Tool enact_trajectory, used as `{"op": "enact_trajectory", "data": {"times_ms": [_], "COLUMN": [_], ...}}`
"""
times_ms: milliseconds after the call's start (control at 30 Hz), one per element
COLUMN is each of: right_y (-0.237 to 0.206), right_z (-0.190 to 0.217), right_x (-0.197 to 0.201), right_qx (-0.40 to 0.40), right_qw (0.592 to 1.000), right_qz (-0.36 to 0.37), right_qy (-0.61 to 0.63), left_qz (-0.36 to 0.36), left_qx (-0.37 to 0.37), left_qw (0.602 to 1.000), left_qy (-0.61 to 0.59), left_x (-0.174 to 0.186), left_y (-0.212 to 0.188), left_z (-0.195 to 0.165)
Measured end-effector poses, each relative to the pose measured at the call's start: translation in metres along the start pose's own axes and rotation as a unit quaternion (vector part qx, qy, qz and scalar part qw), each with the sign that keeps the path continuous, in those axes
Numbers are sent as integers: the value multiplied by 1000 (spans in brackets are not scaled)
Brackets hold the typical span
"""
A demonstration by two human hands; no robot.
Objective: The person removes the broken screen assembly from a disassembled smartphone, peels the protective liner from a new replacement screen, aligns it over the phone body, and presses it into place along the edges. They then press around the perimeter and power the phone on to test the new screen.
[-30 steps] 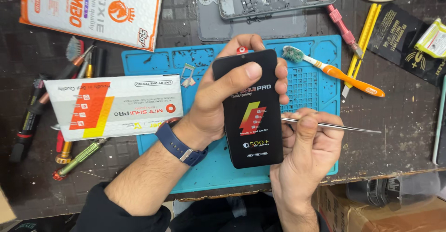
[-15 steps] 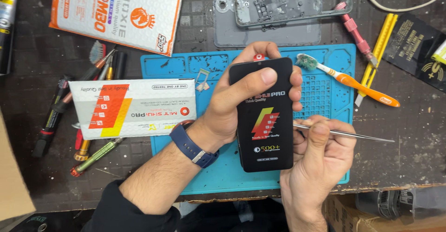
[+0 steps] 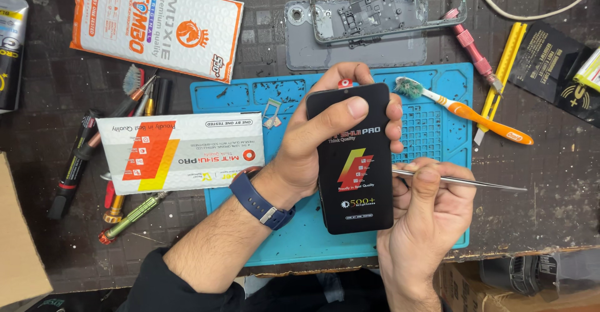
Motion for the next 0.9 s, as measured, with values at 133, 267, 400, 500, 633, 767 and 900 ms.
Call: {"op": "enact_trajectory", "data": {"times_ms": [133,267,400,500,633,767,900], "right_y": [0,0,0,0,0,1,0], "right_z": [0,-1,-1,-1,-1,-1,-1], "right_x": [1,1,2,2,2,2,1], "right_qx": [-7,-4,-4,-3,-1,-1,-3], "right_qw": [1000,1000,1000,1000,1000,1000,1000], "right_qz": [-11,-11,-11,-8,-3,-10,-8], "right_qy": [-10,-15,-9,-6,-9,-13,-11], "left_qz": [0,5,1,0,0,7,9], "left_qx": [-2,-3,-1,1,-1,0,1], "left_qw": [1000,1000,1000,1000,1000,1000,1000], "left_qy": [-3,-16,0,0,3,-6,-15], "left_x": [1,1,1,1,1,3,4], "left_y": [-1,0,0,0,-1,1,0], "left_z": [0,1,1,1,1,2,3]}}
Point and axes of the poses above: each hand's wrist, its own y-axis towards the middle knuckle, its own x-axis out of the back of the hand, z = x × y, the point moved 2 cm from there along y, towards the middle knuckle, and after that the axes turned 1 degree about x, right-handed, at the moved point
